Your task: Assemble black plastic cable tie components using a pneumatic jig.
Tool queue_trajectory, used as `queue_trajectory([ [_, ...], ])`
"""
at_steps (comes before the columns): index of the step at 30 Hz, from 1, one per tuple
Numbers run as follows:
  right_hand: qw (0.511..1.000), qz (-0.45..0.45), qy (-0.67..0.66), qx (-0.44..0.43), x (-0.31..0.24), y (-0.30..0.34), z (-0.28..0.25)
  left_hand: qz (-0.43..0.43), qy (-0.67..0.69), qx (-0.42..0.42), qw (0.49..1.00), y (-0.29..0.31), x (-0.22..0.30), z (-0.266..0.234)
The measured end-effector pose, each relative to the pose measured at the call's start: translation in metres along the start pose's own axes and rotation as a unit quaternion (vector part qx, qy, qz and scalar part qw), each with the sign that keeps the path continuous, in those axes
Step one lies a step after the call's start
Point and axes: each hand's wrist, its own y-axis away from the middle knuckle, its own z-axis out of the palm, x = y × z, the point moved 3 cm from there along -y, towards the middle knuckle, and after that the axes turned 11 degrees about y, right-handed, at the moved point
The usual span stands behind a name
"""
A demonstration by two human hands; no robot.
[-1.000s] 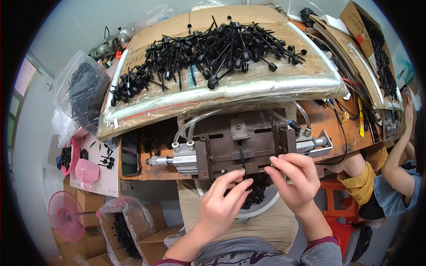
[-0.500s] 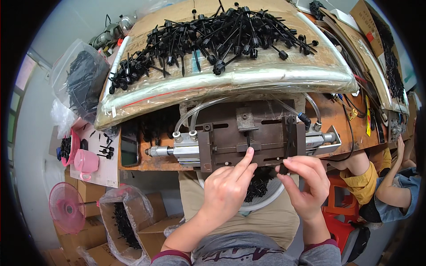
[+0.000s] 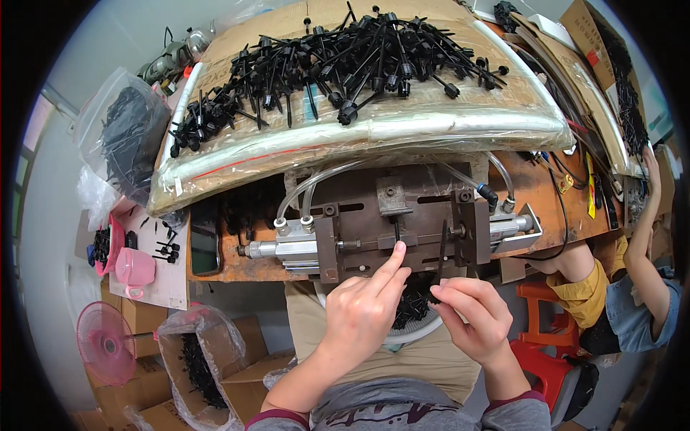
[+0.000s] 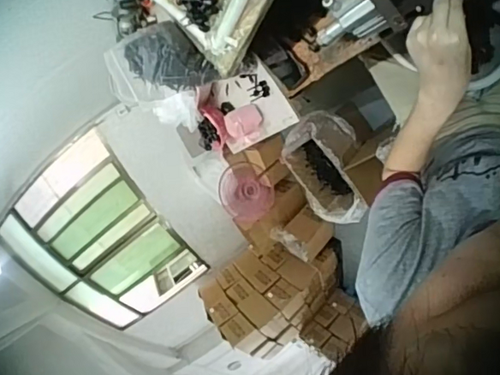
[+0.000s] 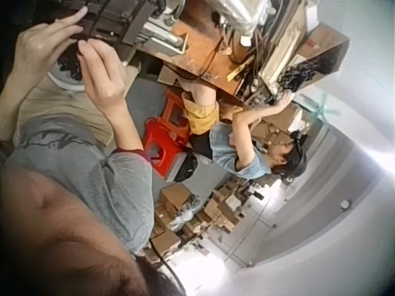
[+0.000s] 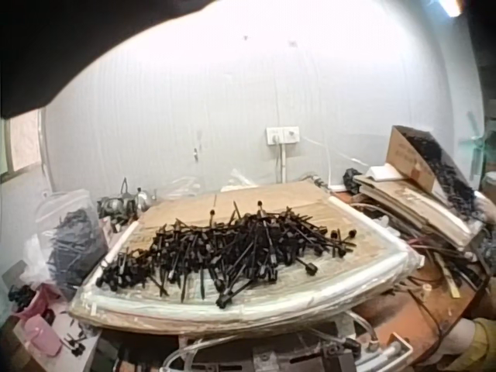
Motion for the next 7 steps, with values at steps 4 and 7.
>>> queue_trajectory([
  [4,1.0,-0.004,-0.01,-0.013,-0.0013,0.003,0.0046,0.006,0.001,-0.003,1.0,0.0037,-0.0019,-0.0011],
  [7,1.0,-0.007,-0.005,-0.021,-0.0021,0.0011,0.0042,0.009,0.026,-0.028,0.999,0.008,0.0005,-0.0077],
])
